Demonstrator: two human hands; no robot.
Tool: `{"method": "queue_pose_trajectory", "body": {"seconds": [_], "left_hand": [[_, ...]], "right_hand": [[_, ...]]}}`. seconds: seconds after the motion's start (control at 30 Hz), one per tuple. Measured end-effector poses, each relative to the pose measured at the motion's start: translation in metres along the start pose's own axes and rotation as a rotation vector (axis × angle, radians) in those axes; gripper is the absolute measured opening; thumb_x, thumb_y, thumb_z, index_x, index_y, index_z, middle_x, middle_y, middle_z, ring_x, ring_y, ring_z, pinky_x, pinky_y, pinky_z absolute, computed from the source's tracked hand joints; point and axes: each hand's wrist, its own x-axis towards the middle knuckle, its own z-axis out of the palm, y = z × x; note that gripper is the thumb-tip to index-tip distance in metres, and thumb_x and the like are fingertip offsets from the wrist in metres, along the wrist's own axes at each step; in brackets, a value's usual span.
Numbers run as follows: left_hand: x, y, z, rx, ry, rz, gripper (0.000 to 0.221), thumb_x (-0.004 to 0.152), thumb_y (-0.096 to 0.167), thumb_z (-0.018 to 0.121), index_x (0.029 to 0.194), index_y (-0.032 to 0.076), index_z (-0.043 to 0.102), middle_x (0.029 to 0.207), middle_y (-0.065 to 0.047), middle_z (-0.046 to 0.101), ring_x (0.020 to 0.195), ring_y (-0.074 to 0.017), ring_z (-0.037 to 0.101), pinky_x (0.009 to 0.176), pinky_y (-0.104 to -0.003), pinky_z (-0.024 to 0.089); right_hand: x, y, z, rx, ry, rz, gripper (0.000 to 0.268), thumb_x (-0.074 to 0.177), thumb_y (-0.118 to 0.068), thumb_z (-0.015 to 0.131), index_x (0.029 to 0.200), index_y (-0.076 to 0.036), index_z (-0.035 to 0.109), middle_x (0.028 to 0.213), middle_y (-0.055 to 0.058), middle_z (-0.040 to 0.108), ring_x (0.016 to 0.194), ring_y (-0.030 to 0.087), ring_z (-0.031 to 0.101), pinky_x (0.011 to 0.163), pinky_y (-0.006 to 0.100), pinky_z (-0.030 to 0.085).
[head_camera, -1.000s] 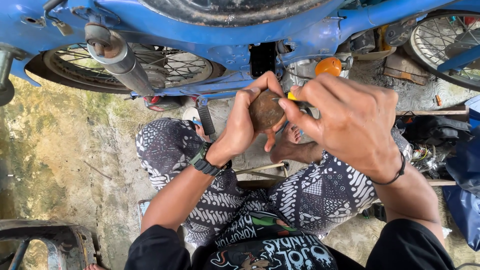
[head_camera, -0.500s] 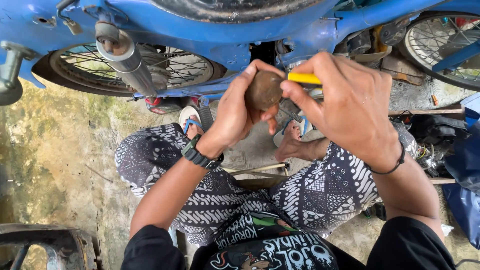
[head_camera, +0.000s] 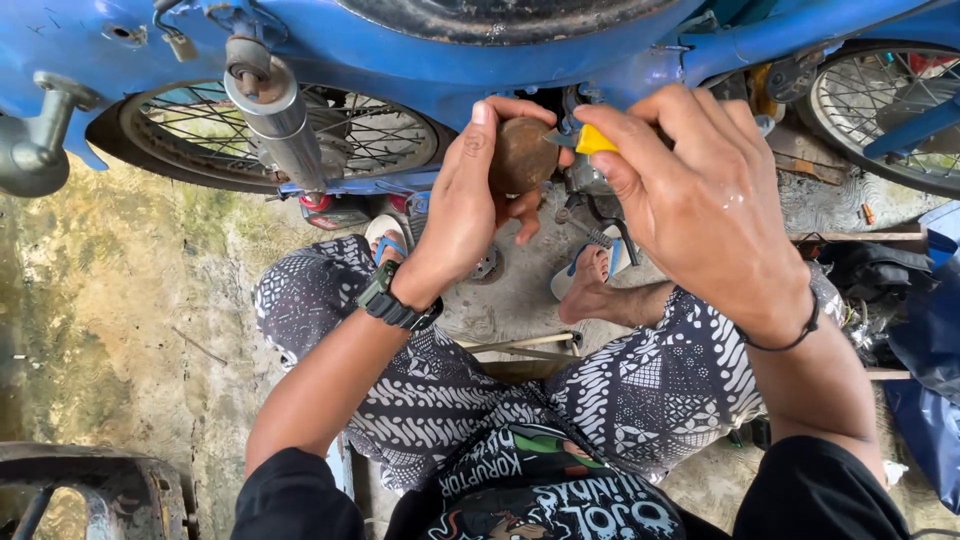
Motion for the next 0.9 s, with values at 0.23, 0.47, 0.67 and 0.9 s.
{"method": "queue_pose_trajectory", "body": {"seconds": [0.23, 0.47, 0.67, 0.9], "left_hand": [[0.006, -0.014, -0.001, -0.037, -0.099, -0.034, 0.031, 0.107, 0.027, 0.028, 0.122, 0.008, 0.047, 0.098, -0.019, 0.06, 0.049, -0.0148, 0.028, 0.039, -0.03, 0.042], [0.004, -0.024, 0.002, 0.009, -0.102, -0.015, 0.031, 0.109, 0.035, 0.044, 0.122, 0.008, 0.052, 0.083, -0.003, 0.043, 0.051, -0.0104, 0.034, 0.04, -0.026, 0.049], [0.009, -0.041, 0.002, 0.101, -0.087, 0.005, 0.024, 0.104, 0.022, 0.058, 0.119, 0.007, 0.047, 0.09, -0.002, 0.054, 0.043, -0.0107, 0.047, 0.036, -0.024, 0.052], [0.01, -0.04, -0.004, 0.18, -0.123, -0.003, 0.031, 0.103, 0.025, 0.06, 0.122, 0.006, 0.046, 0.097, -0.006, 0.057, 0.048, -0.0124, 0.054, 0.04, -0.024, 0.058]], "right_hand": [[-0.007, 0.002, 0.007, -0.169, 0.026, -0.025, 0.03, 0.117, -0.023, 0.054, 0.131, -0.012, 0.078, 0.108, 0.005, 0.066, 0.089, 0.025, 0.056, 0.079, 0.036, 0.039], [-0.014, 0.003, 0.015, -0.194, 0.072, 0.033, 0.027, 0.118, -0.039, 0.062, 0.12, -0.021, 0.081, 0.1, -0.002, 0.066, 0.087, 0.021, 0.057, 0.079, 0.035, 0.036], [-0.023, 0.007, 0.029, -0.205, 0.046, 0.039, 0.025, 0.116, -0.042, 0.065, 0.116, -0.022, 0.08, 0.096, -0.004, 0.064, 0.085, 0.019, 0.057, 0.074, 0.033, 0.035], [-0.025, 0.007, 0.037, -0.19, 0.05, 0.059, 0.035, 0.116, -0.046, 0.053, 0.116, -0.022, 0.079, 0.093, -0.004, 0.061, 0.08, 0.018, 0.057, 0.067, 0.031, 0.04]]}}
